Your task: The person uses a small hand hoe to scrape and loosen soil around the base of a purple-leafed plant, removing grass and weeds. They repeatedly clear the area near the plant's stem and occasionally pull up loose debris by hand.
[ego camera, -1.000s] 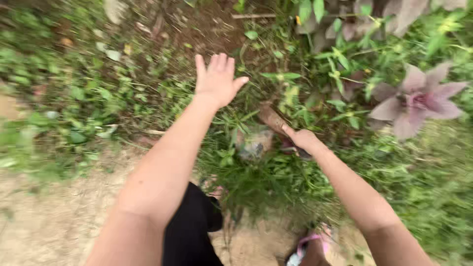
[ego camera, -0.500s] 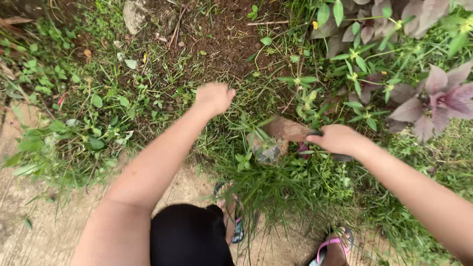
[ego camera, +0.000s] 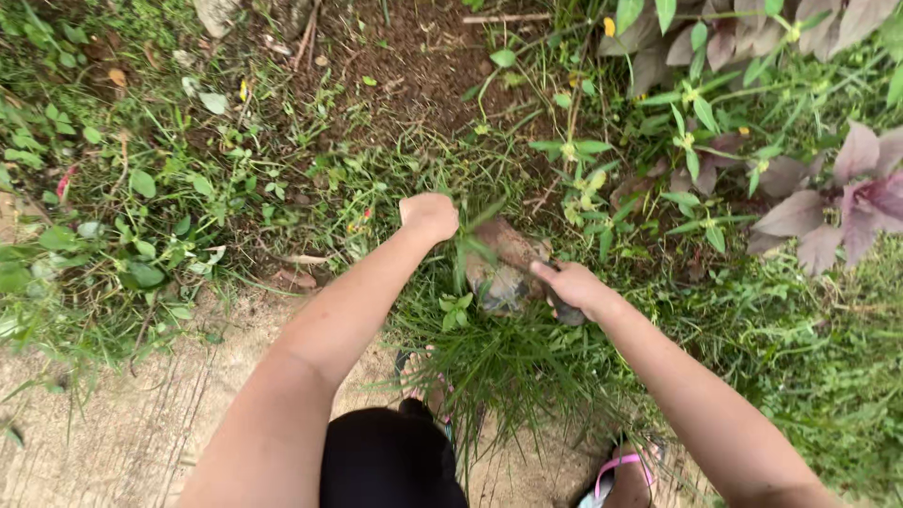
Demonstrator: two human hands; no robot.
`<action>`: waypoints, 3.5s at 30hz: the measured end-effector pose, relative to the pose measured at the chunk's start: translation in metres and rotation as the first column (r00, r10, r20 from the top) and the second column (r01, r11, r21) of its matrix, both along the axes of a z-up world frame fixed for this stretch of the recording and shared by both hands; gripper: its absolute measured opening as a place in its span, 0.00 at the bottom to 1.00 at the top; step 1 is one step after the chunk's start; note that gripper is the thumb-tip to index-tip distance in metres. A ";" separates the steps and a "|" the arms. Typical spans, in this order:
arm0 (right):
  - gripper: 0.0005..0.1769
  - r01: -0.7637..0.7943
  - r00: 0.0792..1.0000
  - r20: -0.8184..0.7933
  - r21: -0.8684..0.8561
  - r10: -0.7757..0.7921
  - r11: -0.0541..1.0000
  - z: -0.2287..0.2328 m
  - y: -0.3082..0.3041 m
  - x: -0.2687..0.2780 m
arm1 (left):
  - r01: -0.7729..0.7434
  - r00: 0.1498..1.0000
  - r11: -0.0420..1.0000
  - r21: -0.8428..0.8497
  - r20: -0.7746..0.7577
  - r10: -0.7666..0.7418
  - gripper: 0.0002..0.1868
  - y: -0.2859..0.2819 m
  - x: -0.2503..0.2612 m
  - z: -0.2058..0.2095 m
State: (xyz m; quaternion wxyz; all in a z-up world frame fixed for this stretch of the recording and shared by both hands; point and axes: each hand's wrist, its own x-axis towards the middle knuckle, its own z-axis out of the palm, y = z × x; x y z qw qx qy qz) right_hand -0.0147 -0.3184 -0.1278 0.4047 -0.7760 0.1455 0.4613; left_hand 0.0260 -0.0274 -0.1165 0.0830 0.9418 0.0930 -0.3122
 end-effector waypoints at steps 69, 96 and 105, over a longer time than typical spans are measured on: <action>0.31 -0.615 0.410 0.056 -0.720 0.910 0.321 0.148 0.048 0.062 | -0.166 0.946 0.939 0.302 0.318 0.065 0.23 0.181 -0.048 0.021; 0.26 -0.639 0.620 0.108 -0.506 0.777 0.580 0.122 0.080 0.090 | -0.184 0.813 0.879 0.439 0.570 -0.115 0.31 0.224 -0.083 0.002; 0.29 -0.450 0.692 0.463 -0.322 0.553 0.833 0.057 0.166 0.000 | -0.122 0.877 0.827 0.549 0.450 -0.170 0.33 0.198 -0.045 0.005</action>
